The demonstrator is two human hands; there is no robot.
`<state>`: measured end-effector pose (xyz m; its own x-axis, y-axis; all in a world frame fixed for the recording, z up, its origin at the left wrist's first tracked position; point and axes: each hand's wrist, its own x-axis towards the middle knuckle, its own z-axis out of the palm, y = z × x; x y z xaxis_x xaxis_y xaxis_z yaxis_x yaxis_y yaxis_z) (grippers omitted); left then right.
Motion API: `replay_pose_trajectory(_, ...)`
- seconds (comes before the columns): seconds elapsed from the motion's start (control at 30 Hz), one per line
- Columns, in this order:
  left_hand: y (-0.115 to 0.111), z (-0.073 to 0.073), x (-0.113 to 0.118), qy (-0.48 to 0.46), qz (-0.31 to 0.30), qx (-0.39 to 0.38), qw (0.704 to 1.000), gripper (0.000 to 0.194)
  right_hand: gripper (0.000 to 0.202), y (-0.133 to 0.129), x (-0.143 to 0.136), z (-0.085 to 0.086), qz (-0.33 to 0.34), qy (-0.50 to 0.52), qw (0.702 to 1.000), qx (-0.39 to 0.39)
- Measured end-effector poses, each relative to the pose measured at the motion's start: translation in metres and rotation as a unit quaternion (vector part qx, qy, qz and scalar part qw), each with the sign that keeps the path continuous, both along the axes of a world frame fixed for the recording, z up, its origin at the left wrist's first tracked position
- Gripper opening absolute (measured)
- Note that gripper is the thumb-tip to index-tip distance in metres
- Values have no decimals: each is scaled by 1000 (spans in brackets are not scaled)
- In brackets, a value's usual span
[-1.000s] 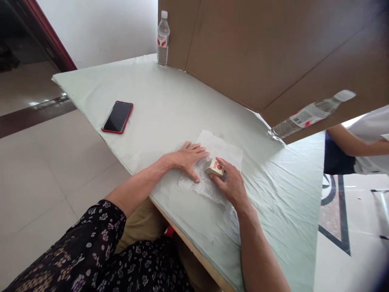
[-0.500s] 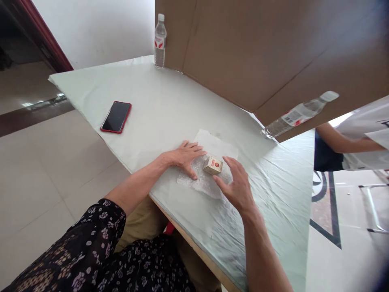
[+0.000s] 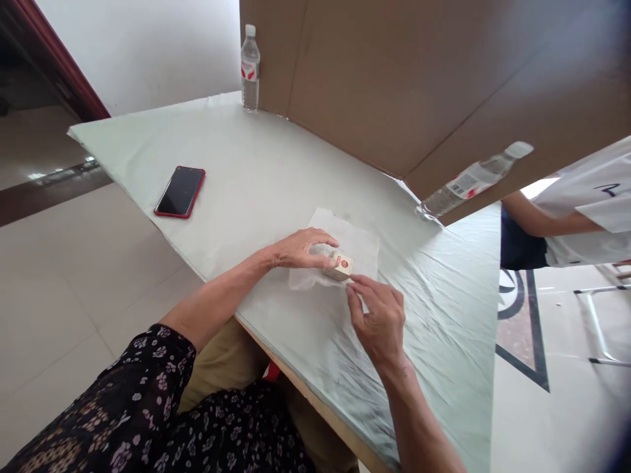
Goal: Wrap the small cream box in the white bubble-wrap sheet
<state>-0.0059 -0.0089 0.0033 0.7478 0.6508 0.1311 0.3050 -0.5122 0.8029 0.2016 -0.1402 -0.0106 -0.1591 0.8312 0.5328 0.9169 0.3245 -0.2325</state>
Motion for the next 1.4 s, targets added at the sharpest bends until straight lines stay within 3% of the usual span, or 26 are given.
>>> replay_pose_trajectory(0.07, -2, 3, -1, -32, -3, -38, 999, 56, 16, 14, 5, 8, -22, 58, 998, -22)
replay_pose_trajectory(0.17, -5, 0, 5, -38, 31, -25, 998, 62, 16, 37, 12, 12, -35, 140, 986, -78)
replay_pose_trajectory(0.33, -9, -13, 24, -62, 141, -52, 987, 16, 21, 60, 17, 1, -32, 297, 935, -190)
replay_pose_trajectory(0.53, -10, -18, 32, -116, 134, -137, 975, 14, 20, 54, 10, -11, -38, 357, 920, -157)
replay_pose_trajectory(0.77, -12, -19, 27, -141, 111, -197, 964, 18, 21, 40, 0, -13, -68, 341, 928, -132)
replay_pose_trajectory(1.13, -12, -17, 24, -136, 99, -195, 966, 18, 21, 37, -1, -18, -84, 267, 955, -102)
replay_pose_trajectory(1.3, -12, -16, 24, -113, 105, -183, 971, 17, 16, 27, -8, -4, -71, 83, 993, 45)
replay_pose_trajectory(1.4, -10, -13, 22, -80, 111, -151, 979, 18, 15, 23, -17, -2, -4, -26, 999, 28)
